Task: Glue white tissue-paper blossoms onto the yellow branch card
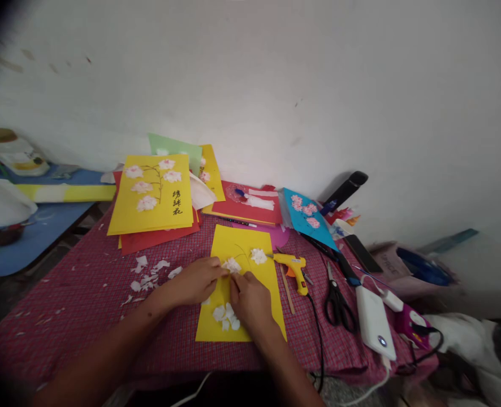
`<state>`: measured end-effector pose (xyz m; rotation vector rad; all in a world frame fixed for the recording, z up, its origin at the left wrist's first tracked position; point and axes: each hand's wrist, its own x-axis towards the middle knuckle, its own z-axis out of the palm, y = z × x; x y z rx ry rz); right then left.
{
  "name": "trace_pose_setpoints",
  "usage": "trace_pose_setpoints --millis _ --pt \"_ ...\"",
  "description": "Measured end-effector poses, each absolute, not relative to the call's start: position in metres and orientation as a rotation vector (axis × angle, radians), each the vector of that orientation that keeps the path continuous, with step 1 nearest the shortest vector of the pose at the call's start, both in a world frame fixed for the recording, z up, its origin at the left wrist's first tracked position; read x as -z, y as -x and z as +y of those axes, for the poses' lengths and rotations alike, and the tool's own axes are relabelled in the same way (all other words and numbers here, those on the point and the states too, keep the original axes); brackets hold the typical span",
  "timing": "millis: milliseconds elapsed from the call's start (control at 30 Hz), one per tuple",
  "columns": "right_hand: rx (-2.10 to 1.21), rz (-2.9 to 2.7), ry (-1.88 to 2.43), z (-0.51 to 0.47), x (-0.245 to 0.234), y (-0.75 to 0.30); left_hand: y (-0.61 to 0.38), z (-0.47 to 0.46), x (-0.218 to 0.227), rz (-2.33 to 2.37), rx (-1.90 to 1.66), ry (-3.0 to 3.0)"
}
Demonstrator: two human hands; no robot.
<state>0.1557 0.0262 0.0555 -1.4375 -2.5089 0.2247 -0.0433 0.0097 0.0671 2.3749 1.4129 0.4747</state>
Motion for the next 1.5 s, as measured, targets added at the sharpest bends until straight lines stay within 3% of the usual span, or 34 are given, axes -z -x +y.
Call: trace_pose_setpoints --millis 800,1233,1500 --pt "-0.147 -2.541 1.455 0.027 -0.057 -0.155 0.048 0.012 -0.060 1.394 -0.534 -2.366" --pt "-0.505 -2.510 1.090 0.000 -0.066 -0.158 0.058 0.019 -0.058 1.397 -0.607 -2.262" --pt "-0.433 -2.704 1.030 -0.006 -0.069 -0.130 0.057 0.016 -0.065 1.402 -0.602 -2.235"
